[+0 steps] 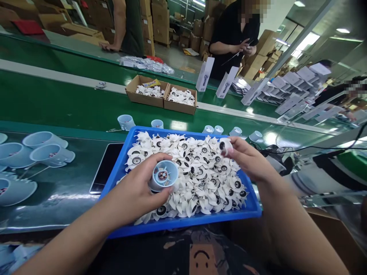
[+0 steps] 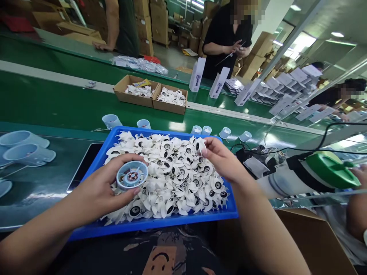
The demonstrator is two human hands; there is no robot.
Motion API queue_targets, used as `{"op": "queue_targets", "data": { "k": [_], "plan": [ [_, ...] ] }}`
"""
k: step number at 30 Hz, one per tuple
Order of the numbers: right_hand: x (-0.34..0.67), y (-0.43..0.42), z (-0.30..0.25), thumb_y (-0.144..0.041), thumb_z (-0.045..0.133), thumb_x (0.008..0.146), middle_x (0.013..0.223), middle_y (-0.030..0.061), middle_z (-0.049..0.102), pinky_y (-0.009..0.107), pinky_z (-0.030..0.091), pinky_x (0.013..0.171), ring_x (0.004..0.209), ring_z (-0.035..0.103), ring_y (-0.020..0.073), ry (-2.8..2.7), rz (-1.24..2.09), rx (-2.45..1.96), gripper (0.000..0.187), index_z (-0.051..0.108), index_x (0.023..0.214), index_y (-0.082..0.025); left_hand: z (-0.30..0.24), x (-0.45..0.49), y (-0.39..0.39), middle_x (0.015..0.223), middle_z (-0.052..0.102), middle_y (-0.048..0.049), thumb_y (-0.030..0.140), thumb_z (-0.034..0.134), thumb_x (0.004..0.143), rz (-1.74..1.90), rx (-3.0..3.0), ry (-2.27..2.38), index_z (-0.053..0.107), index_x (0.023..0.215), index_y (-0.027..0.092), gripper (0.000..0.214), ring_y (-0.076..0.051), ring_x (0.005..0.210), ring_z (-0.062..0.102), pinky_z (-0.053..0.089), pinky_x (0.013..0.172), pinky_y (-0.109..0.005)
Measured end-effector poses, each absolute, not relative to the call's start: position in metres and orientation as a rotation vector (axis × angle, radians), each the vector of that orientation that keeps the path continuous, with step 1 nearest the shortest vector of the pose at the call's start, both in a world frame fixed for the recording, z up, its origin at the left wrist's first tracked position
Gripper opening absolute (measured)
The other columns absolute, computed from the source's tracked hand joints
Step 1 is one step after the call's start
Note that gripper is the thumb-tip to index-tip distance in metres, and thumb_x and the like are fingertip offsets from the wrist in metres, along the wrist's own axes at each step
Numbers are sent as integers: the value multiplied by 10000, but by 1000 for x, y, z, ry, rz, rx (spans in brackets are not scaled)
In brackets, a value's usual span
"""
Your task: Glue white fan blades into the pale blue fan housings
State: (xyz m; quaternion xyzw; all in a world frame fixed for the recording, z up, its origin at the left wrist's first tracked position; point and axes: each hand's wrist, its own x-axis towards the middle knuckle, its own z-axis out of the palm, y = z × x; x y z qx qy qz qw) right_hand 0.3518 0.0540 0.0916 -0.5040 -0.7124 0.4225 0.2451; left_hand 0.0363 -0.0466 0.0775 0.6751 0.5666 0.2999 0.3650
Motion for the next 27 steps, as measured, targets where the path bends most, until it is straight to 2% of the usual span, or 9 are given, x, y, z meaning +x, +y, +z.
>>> {"op": "queue_targets", "data": {
  "k": [4, 8, 10, 12, 14, 17, 20, 25, 27],
  "plan": [
    [327, 6, 79, -663, 575, 900, 1027, 47, 609, 413, 590, 892, 891, 667, 189, -1610, 1671, -988, 519, 450, 1207, -264, 83, 49, -41, 1233, 650, -54, 488, 800, 742, 780, 1890, 1345, 547, 1252, 300, 599, -286, 1085, 650, 553, 869, -397],
    [315, -8, 71, -603, 695, 900, 972, 10, 623, 313, 586, 854, 864, 666, 141, -1423, 1866, -805, 456, 539, 1180, -279, 86, 58, -36, 1306, 646, -45, 475, 797, 782, 748, 2118, 1279, 568, 1293, 306, 585, -298, 1215, 597, 492, 1017, -457],
    [313, -10, 75, -495, 724, 929, 988, 3, 627, 251, 561, 829, 868, 645, 115, -1396, 1877, -763, 363, 578, 1190, -288, 86, 61, -36, 1319, 647, -46, 455, 780, 812, 758, 2206, 1263, 543, 1333, 296, 594, -288, 1230, 590, 483, 1029, -454],
    [307, -13, 85, -319, 722, 953, 1021, 8, 621, 229, 519, 829, 919, 613, 112, -1599, 1664, -790, 252, 625, 1182, -277, 84, 65, -37, 1314, 654, -55, 425, 774, 827, 779, 2285, 1259, 526, 1343, 271, 593, -283, 1216, 602, 487, 1021, -451],
    [297, -17, 95, -169, 712, 935, 1041, 26, 600, 261, 479, 840, 965, 574, 138, -1957, 1203, -845, 225, 670, 1147, -233, 82, 70, -39, 1288, 669, -69, 383, 778, 826, 819, 2368, 1249, 524, 1321, 236, 576, -281, 1187, 621, 494, 1010, -448],
    [283, -21, 101, -74, 734, 874, 966, 35, 535, 293, 442, 772, 896, 528, 160, -2274, 665, -904, 129, 699, 973, -149, 81, 79, -46, 1240, 689, -87, 294, 733, 864, 907, 2468, 1211, 527, 1279, 194, 474, -266, 1163, 637, 492, 1020, -429],
    [285, -23, 99, -68, 718, 879, 967, 32, 487, 292, 447, 772, 901, 515, 158, -2249, 676, -914, 95, 686, 928, -143, 90, 81, -45, 1215, 696, -89, 291, 696, 893, 895, 2513, 1164, 533, 1274, 183, 428, -254, 1146, 642, 490, 1020, -421],
    [312, -33, 95, -140, 653, 950, 1193, 76, 471, 362, 430, 1003, 1134, 496, 202, -1898, 539, -816, 244, 658, 1186, -203, 119, 79, 28, 1345, 572, -114, 586, 767, 771, 571, 2666, 1341, 621, 1293, 254, 636, -364, 1234, 539, 457, 1024, -531],
    [315, -39, 94, -113, 621, 946, 1182, 72, 482, 358, 437, 991, 1119, 505, 196, -1836, 465, -824, 245, 649, 1168, -213, 121, 85, 81, 1331, 551, -113, 583, 732, 798, 447, 2588, 1537, 580, 1357, 243, 671, -331, 1220, 545, 456, 1039, -470]
  ]
}}
